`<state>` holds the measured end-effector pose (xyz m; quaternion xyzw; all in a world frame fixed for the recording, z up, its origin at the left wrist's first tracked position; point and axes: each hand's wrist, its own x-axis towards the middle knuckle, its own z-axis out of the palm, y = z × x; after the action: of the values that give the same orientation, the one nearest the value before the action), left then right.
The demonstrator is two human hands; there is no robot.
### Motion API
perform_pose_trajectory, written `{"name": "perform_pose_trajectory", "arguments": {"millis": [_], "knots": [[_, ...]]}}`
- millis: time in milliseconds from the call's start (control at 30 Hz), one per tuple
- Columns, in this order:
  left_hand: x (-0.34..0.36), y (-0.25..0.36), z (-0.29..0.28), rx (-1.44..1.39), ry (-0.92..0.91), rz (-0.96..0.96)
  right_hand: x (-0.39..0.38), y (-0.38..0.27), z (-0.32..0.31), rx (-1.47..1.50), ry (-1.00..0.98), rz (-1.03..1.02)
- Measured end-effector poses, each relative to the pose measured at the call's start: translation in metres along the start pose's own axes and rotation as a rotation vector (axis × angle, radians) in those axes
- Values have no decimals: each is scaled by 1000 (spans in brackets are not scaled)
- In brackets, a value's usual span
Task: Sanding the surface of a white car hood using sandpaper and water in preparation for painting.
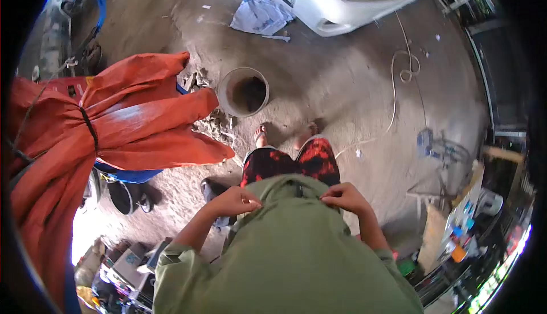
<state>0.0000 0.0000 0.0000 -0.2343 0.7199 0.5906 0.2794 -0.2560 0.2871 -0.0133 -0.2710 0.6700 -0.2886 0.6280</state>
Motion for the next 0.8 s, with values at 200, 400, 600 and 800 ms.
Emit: {"name": "perform_pose_trajectory", "arguments": {"millis": [200,400,600,800], "knots": [[122,-52,75,43,186,-186,-26,136,-6,-184,445,223],[360,-251,88,-303,622,-259,129,240,6,-603,276,366],[539,-375,63,223,424,-510,154,224,-5,-699,370,386],[633,-461,17,619,587,-198,186,197,-13,-542,415,448]]}}
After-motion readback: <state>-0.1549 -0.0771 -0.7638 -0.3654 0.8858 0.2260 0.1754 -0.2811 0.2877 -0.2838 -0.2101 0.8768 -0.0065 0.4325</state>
